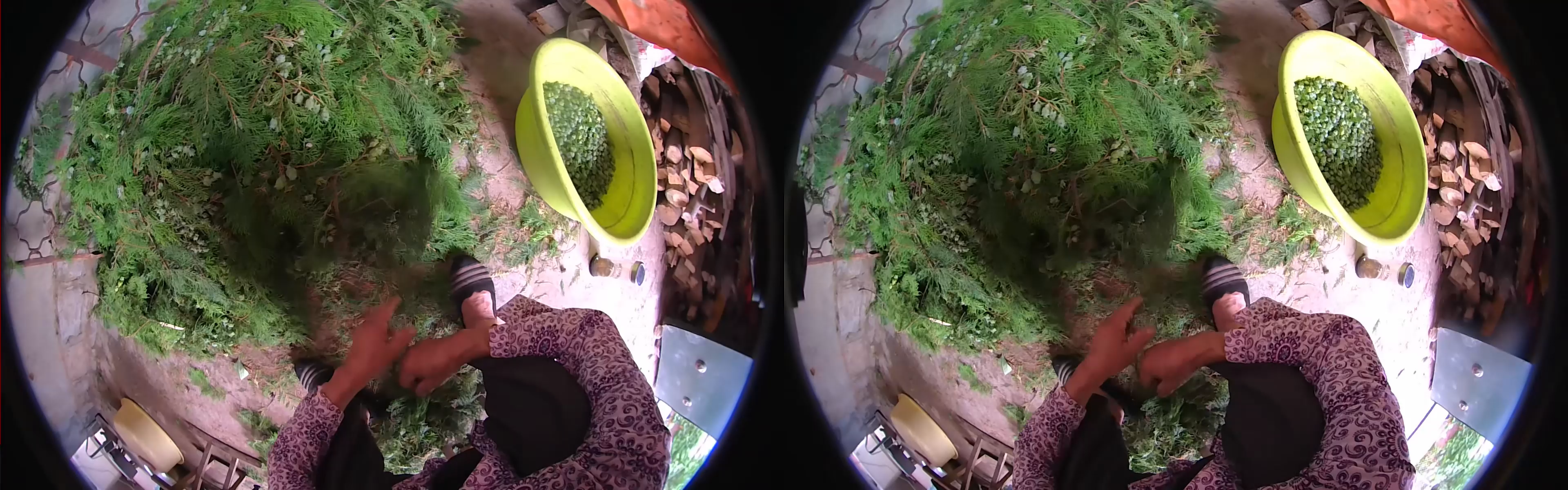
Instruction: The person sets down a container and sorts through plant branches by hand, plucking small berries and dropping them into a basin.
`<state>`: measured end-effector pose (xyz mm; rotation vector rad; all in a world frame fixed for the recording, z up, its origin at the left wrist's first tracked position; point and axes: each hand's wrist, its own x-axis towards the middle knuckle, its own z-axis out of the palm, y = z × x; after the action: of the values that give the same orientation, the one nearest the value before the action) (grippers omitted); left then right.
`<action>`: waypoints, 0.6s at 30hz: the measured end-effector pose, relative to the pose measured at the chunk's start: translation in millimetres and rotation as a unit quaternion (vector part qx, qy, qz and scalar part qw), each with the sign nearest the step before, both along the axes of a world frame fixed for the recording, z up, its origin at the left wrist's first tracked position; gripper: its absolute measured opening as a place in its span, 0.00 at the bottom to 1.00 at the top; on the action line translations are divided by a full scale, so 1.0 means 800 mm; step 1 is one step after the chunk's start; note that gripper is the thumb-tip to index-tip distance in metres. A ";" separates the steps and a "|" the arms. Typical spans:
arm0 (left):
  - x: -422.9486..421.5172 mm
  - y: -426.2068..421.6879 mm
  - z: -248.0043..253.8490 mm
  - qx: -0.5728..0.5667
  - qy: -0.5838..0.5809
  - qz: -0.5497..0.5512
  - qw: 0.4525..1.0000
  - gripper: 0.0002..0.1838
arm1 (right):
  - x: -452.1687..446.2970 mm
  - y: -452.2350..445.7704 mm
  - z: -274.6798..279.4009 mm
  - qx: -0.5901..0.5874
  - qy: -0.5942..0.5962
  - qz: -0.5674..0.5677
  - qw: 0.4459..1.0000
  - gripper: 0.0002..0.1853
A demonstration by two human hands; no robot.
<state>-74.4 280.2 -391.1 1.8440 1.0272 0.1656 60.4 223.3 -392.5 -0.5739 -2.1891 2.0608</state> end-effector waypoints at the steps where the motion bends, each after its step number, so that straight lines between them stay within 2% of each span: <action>1: -0.002 -0.002 0.006 -0.075 0.017 -0.032 0.997 0.24 | 0.003 0.003 0.009 -0.013 0.003 0.039 0.999 0.09; 2: -0.006 -0.005 0.010 -0.148 0.036 -0.063 0.986 0.25 | 0.005 0.001 0.006 -0.014 0.005 0.037 0.999 0.09; 3: -0.015 -0.010 0.003 -0.148 0.039 -0.064 0.986 0.25 | 0.009 -0.003 -0.001 -0.006 0.014 0.007 1.000 0.10; 5: -0.038 -0.016 -0.009 0.017 0.034 -0.014 0.999 0.23 | 0.019 -0.008 -0.017 0.013 0.002 -0.083 0.996 0.11; 6: -0.049 -0.012 -0.007 0.019 0.038 -0.013 0.999 0.23 | 0.029 -0.004 -0.025 0.025 -0.022 -0.141 0.989 0.12; 8: -0.060 0.000 0.014 -0.021 0.001 -0.043 0.999 0.20 | 0.053 0.015 -0.026 0.030 -0.039 -0.235 0.971 0.12; 9: -0.061 -0.002 0.021 -0.021 0.004 -0.043 0.999 0.20 | 0.062 0.023 -0.027 0.030 -0.036 -0.235 0.971 0.12; 11: -0.063 -0.010 0.038 -0.075 -0.053 -0.075 0.993 0.15 | 0.075 0.035 -0.024 -0.046 -0.044 -0.294 0.954 0.15; 15: -0.083 -0.011 0.071 0.007 0.000 -0.063 0.998 0.10 | 0.070 0.055 0.039 0.004 -0.099 -0.226 0.969 0.18; 17: -0.090 -0.004 0.110 -0.104 -0.018 0.061 0.993 0.08 | 0.073 0.056 0.083 0.107 -0.075 -0.392 0.910 0.18; 18: -0.092 -0.008 0.129 -0.122 -0.061 0.121 0.983 0.09 | 0.079 0.055 0.109 0.128 -0.067 -0.395 0.907 0.18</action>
<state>-148.3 274.2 -287.6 1.4682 1.1306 0.2829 123.3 267.3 -305.6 -1.3203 -1.7805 1.3153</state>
